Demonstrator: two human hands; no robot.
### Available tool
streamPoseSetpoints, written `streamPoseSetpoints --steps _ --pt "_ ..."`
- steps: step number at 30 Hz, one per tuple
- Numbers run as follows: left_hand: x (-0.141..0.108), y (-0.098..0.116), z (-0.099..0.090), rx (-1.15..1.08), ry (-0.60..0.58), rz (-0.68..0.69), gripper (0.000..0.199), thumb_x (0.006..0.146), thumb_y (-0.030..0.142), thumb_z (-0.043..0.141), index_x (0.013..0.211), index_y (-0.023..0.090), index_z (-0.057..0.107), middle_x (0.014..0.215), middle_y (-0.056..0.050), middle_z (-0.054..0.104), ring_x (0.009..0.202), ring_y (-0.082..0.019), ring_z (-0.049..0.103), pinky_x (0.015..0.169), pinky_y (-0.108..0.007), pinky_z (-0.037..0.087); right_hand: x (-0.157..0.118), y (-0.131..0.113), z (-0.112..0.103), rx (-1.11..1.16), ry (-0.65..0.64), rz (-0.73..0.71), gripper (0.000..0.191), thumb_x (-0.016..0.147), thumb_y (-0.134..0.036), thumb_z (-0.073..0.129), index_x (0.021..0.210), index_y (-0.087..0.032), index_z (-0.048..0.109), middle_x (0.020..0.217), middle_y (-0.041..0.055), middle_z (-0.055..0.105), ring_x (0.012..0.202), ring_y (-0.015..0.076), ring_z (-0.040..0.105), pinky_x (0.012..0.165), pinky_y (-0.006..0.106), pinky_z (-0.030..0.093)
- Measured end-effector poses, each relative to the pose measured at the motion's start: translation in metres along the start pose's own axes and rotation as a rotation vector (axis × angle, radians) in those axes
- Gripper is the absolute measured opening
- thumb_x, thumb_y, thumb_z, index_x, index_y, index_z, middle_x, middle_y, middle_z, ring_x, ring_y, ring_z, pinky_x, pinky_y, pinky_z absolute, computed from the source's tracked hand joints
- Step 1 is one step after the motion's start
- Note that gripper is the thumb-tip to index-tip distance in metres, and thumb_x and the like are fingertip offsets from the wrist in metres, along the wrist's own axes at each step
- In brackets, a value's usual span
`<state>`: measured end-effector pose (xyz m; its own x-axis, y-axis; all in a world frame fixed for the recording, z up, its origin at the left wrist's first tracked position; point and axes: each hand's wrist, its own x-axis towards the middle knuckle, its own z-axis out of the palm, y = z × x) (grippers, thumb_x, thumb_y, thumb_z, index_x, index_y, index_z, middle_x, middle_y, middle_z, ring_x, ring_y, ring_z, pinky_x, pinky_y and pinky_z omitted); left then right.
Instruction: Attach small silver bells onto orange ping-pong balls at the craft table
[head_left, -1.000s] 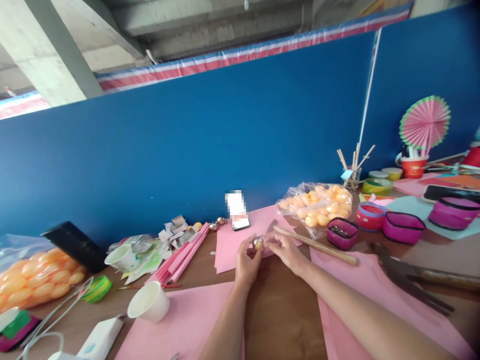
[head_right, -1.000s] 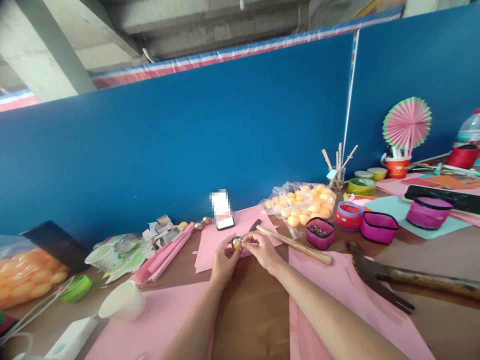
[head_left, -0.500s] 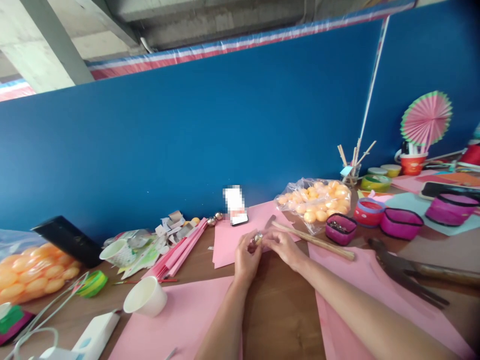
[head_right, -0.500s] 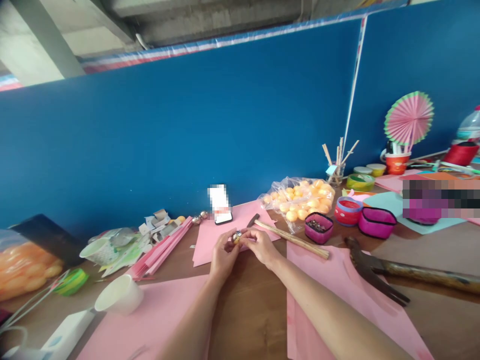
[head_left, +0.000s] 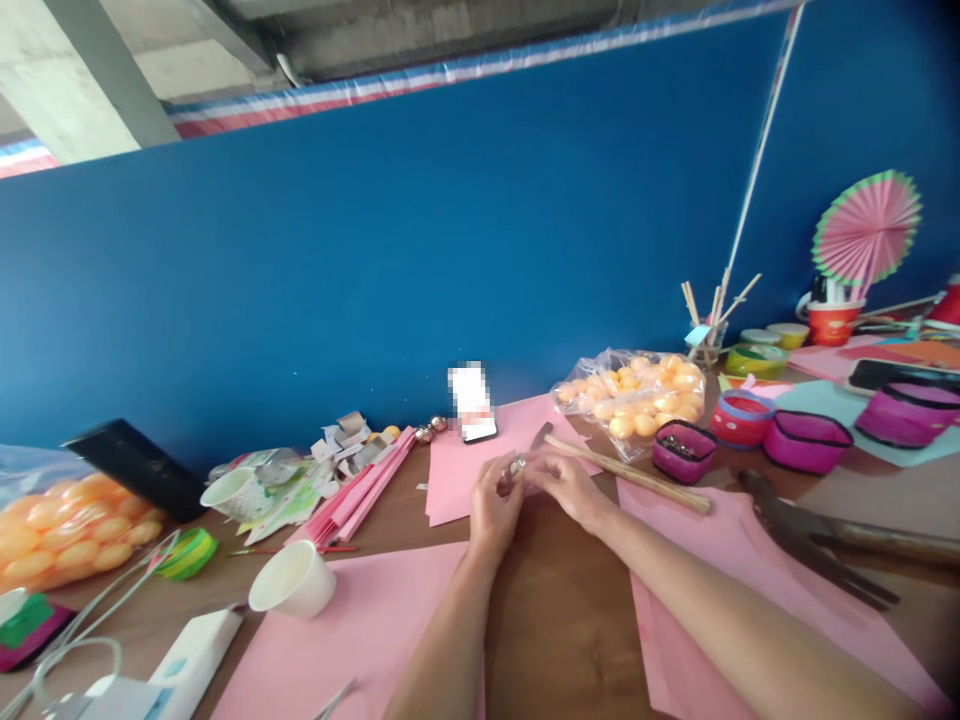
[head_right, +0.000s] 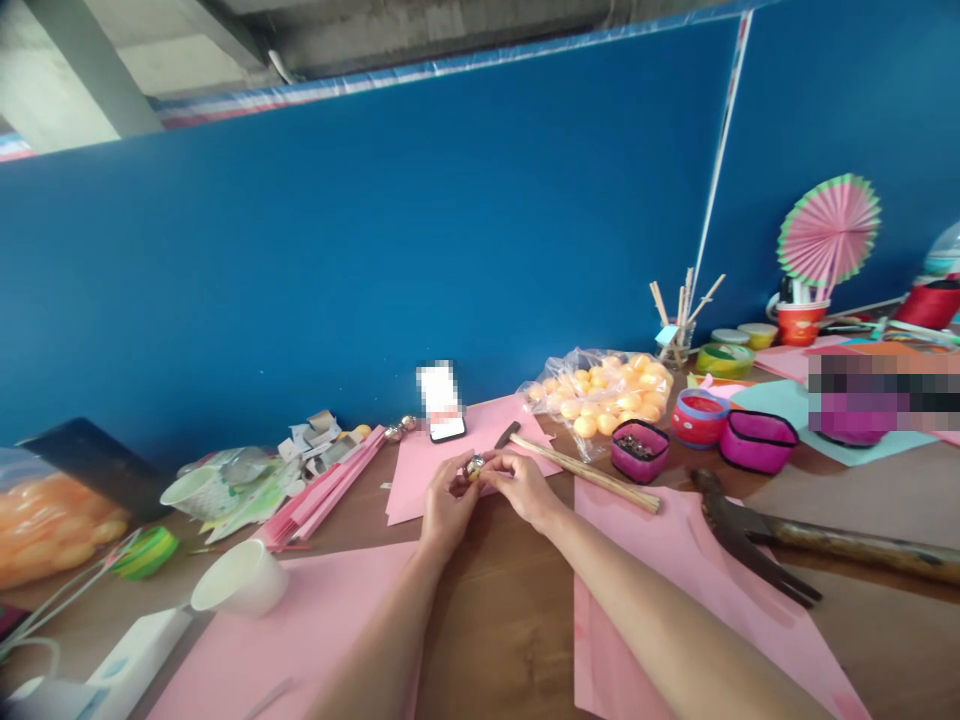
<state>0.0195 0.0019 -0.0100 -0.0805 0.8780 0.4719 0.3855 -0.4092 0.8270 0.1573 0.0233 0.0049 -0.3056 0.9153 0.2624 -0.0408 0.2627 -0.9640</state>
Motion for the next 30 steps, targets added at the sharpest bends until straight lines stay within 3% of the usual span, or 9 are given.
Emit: streamPoseSetpoints --steps 30 --pt "0.0004 0.0057 -0.0007 0.004 0.008 0.011 0.034 0.069 0.007 0.050 0.099 0.022 0.057 0.103 -0.006 0.054 0.091 -0.016 0.054 0.070 -0.027 0.050 0.0002 -0.0011 0.0002 -0.071 -0.039 0.005 0.025 0.071 -0.039 0.056 0.080 -0.018 0.066 0.091 0.0053 0.063 0.083 0.0185 0.055 0.081 0.032 0.041"
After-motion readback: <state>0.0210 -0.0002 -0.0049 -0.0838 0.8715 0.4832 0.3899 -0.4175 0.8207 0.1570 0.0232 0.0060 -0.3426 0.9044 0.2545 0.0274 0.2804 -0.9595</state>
